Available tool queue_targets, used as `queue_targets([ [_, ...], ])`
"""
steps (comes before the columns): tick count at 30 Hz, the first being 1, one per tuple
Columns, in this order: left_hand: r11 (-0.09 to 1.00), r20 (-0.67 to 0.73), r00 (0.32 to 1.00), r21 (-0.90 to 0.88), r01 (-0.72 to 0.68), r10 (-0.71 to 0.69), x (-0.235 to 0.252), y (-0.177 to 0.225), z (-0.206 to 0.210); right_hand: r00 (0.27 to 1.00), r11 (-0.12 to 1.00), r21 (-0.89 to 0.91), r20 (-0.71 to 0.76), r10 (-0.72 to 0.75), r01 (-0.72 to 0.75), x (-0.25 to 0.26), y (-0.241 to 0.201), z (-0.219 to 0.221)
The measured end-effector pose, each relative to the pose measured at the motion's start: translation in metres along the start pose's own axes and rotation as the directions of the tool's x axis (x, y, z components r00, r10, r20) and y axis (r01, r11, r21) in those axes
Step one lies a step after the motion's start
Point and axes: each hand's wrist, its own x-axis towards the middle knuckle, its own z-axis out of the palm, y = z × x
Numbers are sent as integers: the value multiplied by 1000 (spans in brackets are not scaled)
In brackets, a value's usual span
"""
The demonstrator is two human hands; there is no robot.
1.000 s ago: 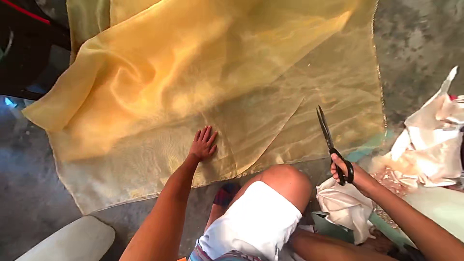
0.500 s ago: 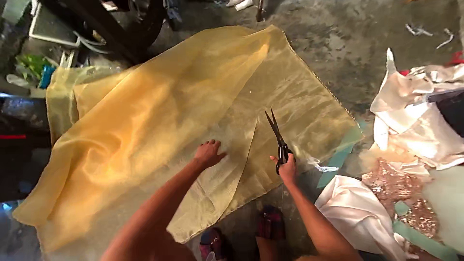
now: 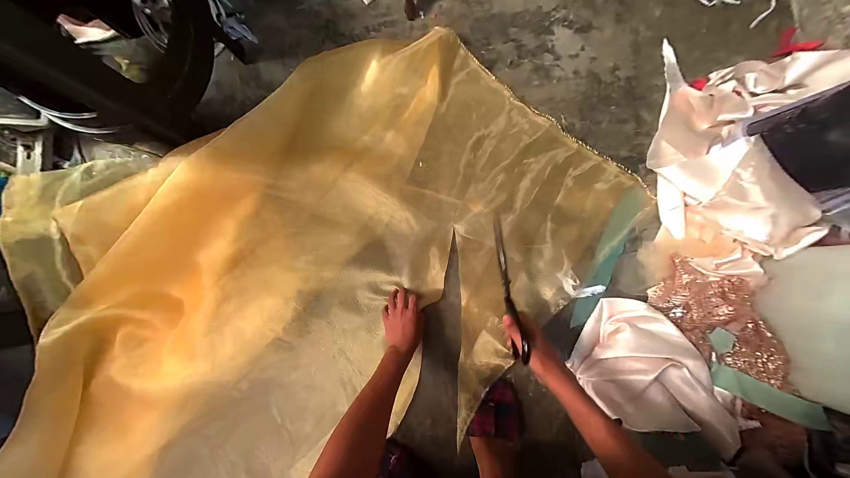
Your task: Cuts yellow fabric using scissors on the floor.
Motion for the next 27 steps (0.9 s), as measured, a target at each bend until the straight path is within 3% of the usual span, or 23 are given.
queue_targets([
  [4, 951, -110, 992, -308, 27, -64, 7, -15, -10, 971, 951, 273, 227, 82, -144, -20, 7, 28],
  [6, 887, -121, 985, -459, 58, -127, 8, -20, -13, 953, 932, 313, 290, 90, -183, -18, 6, 35],
  [9, 844, -100, 983, -530, 76, -151, 7, -24, -18, 930, 916, 321, 347, 124, -242, -5, -4, 45],
  [18, 928, -207, 977, -352, -121, 49, -3, -29, -2, 970, 932, 304, 196, 142, -198, 57, -38, 72],
  [24, 970, -473, 881, -205, -132, 20, 25, -27, 1, 991, 947, 292, 55, 122, -133, 75, -52, 85],
  [27, 982, -505, 862, -137, -127, 41, 50, -26, 11, 996, 958, 279, -36, 82, -69, 77, -52, 91],
])
